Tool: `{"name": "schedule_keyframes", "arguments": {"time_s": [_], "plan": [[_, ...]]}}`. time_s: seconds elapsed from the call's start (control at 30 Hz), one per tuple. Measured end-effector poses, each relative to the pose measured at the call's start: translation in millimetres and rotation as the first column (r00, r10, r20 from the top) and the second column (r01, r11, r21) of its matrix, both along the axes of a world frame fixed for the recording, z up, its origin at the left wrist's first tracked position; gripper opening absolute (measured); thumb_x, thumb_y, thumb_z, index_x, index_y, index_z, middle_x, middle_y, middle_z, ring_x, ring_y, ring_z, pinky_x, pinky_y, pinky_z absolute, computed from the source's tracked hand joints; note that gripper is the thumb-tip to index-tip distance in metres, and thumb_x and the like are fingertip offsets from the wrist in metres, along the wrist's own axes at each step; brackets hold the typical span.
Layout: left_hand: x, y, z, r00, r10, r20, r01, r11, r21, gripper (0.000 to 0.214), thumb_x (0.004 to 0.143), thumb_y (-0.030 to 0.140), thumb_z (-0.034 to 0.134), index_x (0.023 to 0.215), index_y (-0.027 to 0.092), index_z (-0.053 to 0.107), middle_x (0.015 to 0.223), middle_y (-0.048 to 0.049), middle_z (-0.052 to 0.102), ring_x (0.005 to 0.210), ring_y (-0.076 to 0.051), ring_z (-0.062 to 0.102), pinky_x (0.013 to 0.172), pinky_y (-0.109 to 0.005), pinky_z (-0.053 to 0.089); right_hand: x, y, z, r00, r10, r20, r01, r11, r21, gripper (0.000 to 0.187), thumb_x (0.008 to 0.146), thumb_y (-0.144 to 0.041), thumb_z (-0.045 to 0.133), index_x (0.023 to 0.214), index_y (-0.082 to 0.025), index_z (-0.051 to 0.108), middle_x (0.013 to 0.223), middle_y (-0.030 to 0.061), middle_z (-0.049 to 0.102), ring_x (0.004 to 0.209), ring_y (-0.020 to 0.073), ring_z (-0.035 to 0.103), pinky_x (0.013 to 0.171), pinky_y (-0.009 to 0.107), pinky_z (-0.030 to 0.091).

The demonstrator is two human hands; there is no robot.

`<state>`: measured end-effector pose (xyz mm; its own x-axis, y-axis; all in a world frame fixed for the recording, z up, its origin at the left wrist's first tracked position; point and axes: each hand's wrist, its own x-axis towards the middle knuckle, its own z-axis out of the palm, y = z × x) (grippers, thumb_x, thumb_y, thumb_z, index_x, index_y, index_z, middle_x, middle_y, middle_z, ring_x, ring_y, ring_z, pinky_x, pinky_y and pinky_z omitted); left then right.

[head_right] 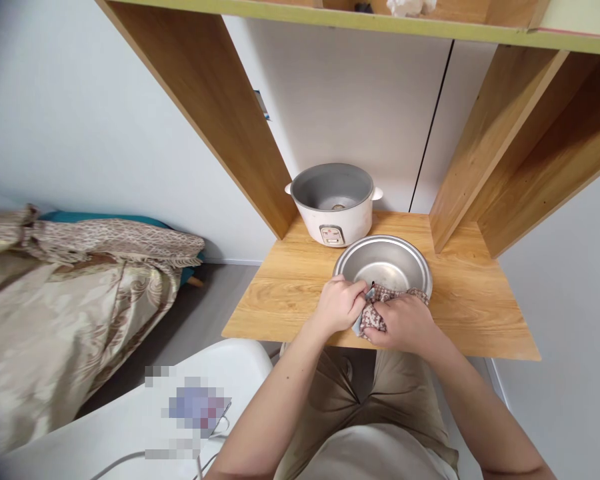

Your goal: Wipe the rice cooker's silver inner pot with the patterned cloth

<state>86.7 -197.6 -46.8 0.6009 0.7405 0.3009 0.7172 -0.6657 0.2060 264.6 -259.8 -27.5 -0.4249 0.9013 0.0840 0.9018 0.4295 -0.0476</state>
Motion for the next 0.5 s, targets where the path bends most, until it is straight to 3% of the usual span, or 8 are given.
{"name": "schedule_keyframes", "arguments": {"time_s": [0.13, 0.37, 0.5], "plan": [[1, -1, -0.2, 1.000, 0.005, 0.014, -0.004, 1.000, -0.005, 0.019, 0.082, 0.024, 0.042, 0.080, 0.022, 0.061, 0.063, -0.0019, 0.064, 0.060, -0.019, 0.057, 0.070, -0.034, 0.035, 9, 2, 4.1, 0.998, 0.055, 0.013, -0.055, 0.998, -0.001, 0.035, 0.080, -0.054, 0.053, 0.080, -0.021, 0.065, 0.076, 0.0064, 0.070, 0.073, 0.0218, 0.063, 0.068, 0.031, 0.034], [3, -3, 0.0, 0.999, 0.037, -0.004, -0.037, 0.999, -0.006, 0.020, 0.083, 0.025, 0.041, 0.079, 0.021, 0.060, 0.064, -0.0022, 0.065, 0.060, -0.019, 0.058, 0.071, -0.034, 0.035, -12, -1, -3.4, 0.998, -0.049, 0.046, 0.049, 0.999, 0.007, 0.035, 0.082, -0.048, 0.048, 0.085, -0.018, 0.066, 0.073, 0.0084, 0.070, 0.067, 0.0214, 0.062, 0.064, 0.030, 0.034], [2, -2, -0.4, 1.000, 0.024, -0.006, -0.024, 1.000, -0.006, 0.020, 0.083, 0.024, 0.041, 0.080, 0.022, 0.060, 0.063, -0.0016, 0.065, 0.060, -0.019, 0.057, 0.070, -0.034, 0.036, -9, 0, -0.9, 0.999, -0.025, 0.030, 0.025, 1.000, -0.008, 0.035, 0.084, -0.050, 0.047, 0.083, -0.020, 0.065, 0.075, 0.0075, 0.070, 0.069, 0.0218, 0.063, 0.065, 0.031, 0.034]]}}
